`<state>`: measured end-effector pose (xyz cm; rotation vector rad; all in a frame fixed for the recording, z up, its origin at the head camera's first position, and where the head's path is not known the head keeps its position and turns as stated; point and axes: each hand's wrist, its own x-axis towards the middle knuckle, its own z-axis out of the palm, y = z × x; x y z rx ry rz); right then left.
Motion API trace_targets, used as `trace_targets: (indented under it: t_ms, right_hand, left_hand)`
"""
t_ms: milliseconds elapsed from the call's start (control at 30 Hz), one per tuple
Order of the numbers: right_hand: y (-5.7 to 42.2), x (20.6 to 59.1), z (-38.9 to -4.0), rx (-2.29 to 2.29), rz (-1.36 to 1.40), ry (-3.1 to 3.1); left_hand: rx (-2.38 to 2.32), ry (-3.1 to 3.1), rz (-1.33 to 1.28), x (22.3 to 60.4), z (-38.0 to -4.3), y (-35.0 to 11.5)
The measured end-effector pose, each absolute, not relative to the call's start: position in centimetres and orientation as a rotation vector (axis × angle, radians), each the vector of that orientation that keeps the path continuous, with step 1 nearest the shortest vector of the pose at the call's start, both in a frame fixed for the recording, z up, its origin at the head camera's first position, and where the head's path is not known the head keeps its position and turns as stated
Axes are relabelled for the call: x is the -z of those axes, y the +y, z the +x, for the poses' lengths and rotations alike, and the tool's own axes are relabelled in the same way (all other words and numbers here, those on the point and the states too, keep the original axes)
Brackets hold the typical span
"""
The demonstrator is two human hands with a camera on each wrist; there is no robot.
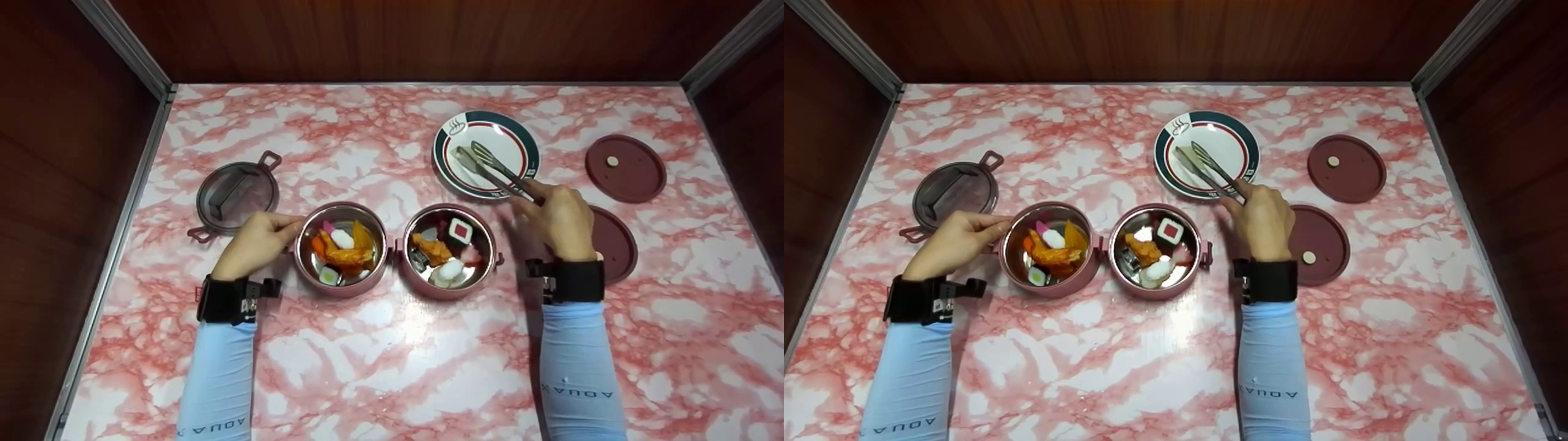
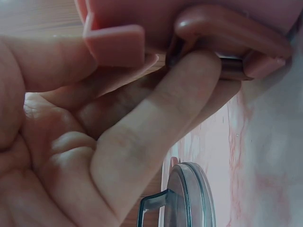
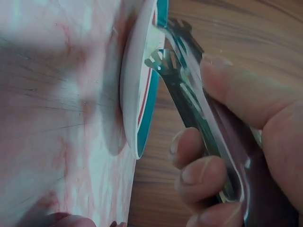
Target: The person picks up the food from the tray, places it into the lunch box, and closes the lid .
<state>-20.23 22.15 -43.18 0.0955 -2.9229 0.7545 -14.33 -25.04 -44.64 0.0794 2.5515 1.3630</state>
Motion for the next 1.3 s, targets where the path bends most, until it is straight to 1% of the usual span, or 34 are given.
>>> trace_targets:
  t_ms: [467, 667, 867, 1067, 1300]
  right_hand:
    - [22.2, 42.7, -20.0, -0.747, 0.197, -2.812]
    - [21.9, 41.0, -19.1, -0.838, 0.169, -2.768]
    - [21.0, 38.6, -17.4, -0.96, 0.195, -2.743]
    - [19.1, 37.1, -15.5, -0.969, 0.388, -2.728]
    - [15.4, 37.1, -13.7, -0.945, 0.701, -2.724]
  left_hand:
    - [-1.354, 2.568, 0.09, 44.6, -14.3, -24.9]
    - [-1.353, 2.571, 0.095, 44.6, -14.3, -24.9]
    - [-1.349, 2.569, 0.091, 44.6, -14.3, -24.9]
    - [-1.351, 2.569, 0.085, 44.6, -14.3, -24.9]
    - [-1.343, 2.568, 0.096, 44.5, -14.4, -24.9]
